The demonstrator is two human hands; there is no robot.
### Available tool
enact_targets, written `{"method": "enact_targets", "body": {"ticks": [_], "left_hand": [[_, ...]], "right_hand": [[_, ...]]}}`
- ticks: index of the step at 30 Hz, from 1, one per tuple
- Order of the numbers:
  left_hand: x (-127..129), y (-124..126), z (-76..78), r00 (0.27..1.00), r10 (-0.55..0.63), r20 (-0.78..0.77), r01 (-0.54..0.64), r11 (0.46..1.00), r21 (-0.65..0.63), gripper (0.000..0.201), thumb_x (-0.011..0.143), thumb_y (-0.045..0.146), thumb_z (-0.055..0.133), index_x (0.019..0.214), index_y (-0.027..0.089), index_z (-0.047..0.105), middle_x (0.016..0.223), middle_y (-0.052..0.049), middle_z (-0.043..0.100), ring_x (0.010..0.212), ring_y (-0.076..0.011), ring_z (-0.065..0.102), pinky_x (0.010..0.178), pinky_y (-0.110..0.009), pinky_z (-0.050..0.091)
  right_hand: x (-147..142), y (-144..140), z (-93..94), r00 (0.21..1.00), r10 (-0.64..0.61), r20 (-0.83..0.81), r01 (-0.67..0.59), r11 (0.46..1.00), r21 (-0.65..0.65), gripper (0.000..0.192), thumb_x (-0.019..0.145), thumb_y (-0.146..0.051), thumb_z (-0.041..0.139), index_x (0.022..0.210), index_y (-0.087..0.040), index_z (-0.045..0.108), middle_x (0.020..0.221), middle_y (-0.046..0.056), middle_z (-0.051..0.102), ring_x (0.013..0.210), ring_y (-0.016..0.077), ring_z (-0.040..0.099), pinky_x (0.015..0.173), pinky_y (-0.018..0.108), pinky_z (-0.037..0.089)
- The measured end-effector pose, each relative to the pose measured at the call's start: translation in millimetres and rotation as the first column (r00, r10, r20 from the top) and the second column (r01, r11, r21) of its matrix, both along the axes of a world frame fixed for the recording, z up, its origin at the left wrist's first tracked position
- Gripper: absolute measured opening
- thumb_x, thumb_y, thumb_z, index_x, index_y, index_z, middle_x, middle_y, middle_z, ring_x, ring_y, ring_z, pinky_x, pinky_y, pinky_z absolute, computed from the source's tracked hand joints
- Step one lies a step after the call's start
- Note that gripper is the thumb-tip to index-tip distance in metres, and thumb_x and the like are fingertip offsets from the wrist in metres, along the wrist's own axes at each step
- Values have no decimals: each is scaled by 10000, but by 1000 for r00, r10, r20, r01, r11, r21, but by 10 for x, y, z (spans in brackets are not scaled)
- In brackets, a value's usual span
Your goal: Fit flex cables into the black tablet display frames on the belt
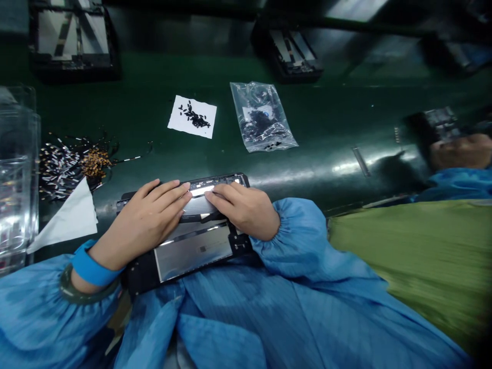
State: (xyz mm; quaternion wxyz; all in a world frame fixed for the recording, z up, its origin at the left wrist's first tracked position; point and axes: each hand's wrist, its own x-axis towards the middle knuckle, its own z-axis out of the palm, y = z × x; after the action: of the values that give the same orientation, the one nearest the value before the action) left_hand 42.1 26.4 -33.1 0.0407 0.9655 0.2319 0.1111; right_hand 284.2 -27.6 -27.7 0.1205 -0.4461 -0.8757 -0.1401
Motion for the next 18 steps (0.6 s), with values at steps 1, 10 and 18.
{"method": "enact_targets", "body": {"ticks": [1, 10, 18], "left_hand": [[-6, 6, -1, 1000, -1, 6, 1, 1000, 0, 388, 959, 188, 443, 1334, 146, 536, 1360, -136, 582, 1291, -295, 516, 1054, -510, 422], [47, 180, 42, 978, 201, 56, -188, 965, -183, 450, 996, 436, 365, 1272, 126, 539, 1220, -146, 609, 1105, -260, 599, 913, -399, 511], [81, 243, 391, 846, 531, 42, -513, 833, -207, 421, 931, 536, 386, 905, 208, 648, 848, -60, 639, 798, -248, 616, 627, -345, 436]], "right_hand": [[9, -10, 38, 1000, -10, 13, 10, 1000, 6, 306, 979, -143, 394, 1052, -150, 690, 988, 66, 715, 746, 157, 555, 556, 295, 382], [471, -231, 147, 783, -469, -408, 394, 882, -258, 191, 925, -273, 517, 946, -169, 676, 908, 90, 713, 832, 205, 666, 705, 312, 517], [614, -262, -15, 475, -768, -429, -174, 396, -902, 443, 896, -650, 441, 891, -209, 476, 527, -84, 434, 391, 80, 398, 407, 220, 322]]}}
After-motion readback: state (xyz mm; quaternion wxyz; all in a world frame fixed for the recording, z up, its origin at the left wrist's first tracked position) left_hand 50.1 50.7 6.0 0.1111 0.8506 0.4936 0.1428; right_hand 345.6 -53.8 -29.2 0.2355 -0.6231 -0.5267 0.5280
